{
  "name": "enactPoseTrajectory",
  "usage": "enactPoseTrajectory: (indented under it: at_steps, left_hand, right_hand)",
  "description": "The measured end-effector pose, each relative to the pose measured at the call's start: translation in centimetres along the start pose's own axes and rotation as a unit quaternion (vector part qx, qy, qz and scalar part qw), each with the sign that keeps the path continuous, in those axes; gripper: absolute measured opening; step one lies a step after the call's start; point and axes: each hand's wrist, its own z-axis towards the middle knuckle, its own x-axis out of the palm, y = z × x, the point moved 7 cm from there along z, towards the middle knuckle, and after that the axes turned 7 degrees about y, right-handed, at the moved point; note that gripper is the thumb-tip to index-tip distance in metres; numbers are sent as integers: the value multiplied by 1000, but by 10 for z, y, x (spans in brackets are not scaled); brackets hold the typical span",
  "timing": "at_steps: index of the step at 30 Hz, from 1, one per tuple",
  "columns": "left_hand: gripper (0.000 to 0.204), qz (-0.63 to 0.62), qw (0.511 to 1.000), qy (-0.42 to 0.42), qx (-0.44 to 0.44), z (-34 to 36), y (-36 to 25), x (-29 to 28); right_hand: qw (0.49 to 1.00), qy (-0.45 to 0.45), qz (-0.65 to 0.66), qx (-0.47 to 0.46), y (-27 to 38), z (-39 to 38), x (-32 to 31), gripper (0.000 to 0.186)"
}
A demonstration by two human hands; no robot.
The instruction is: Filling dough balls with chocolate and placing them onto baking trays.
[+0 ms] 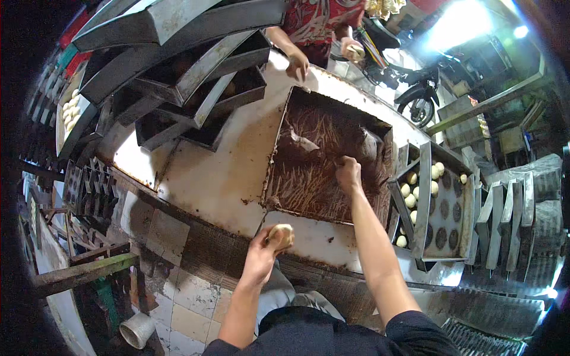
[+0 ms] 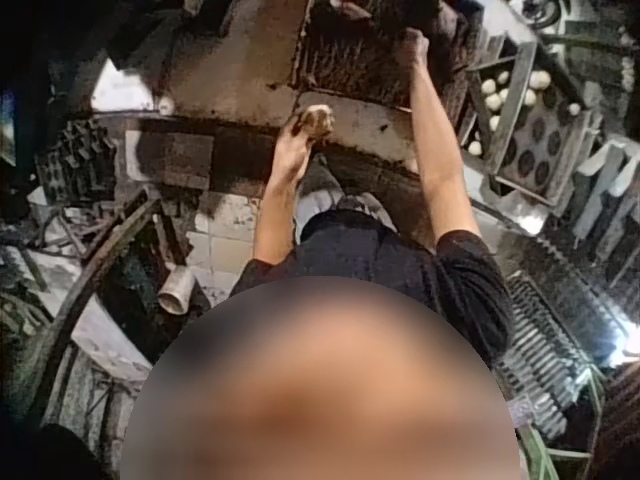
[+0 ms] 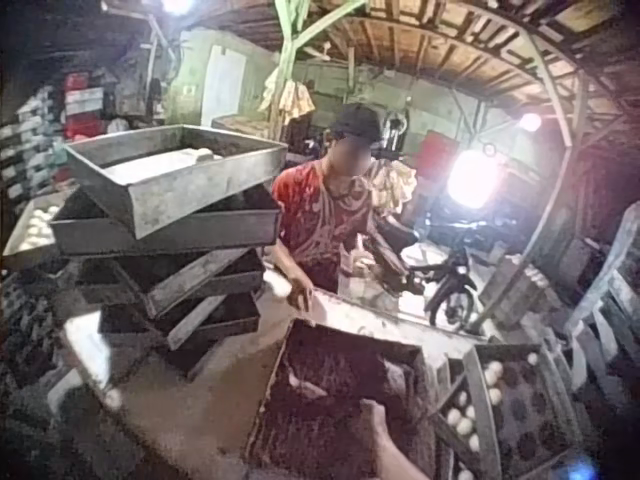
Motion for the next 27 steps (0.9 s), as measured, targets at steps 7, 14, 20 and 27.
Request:
enactPoseTrajectory:
  at_steps: [7,14,20,27]
  left_hand:
    - [37,145,982,85,85,58,16,66]
    - [41,-45,990,123,-58,40,73,155]
    - [57,-185,979,-7,79,30,110,145]
    - [41,-23,987,137,82,-85,125,192]
  right_hand:
    - [760,275,534,246,41,-81,-38,17]
    - [883,-16,467,39,62,-211,-149,9]
    - [952,-91,289,-32,7,-282,-148,7]
    - [951,18,309,10,-60,-304,-144,34]
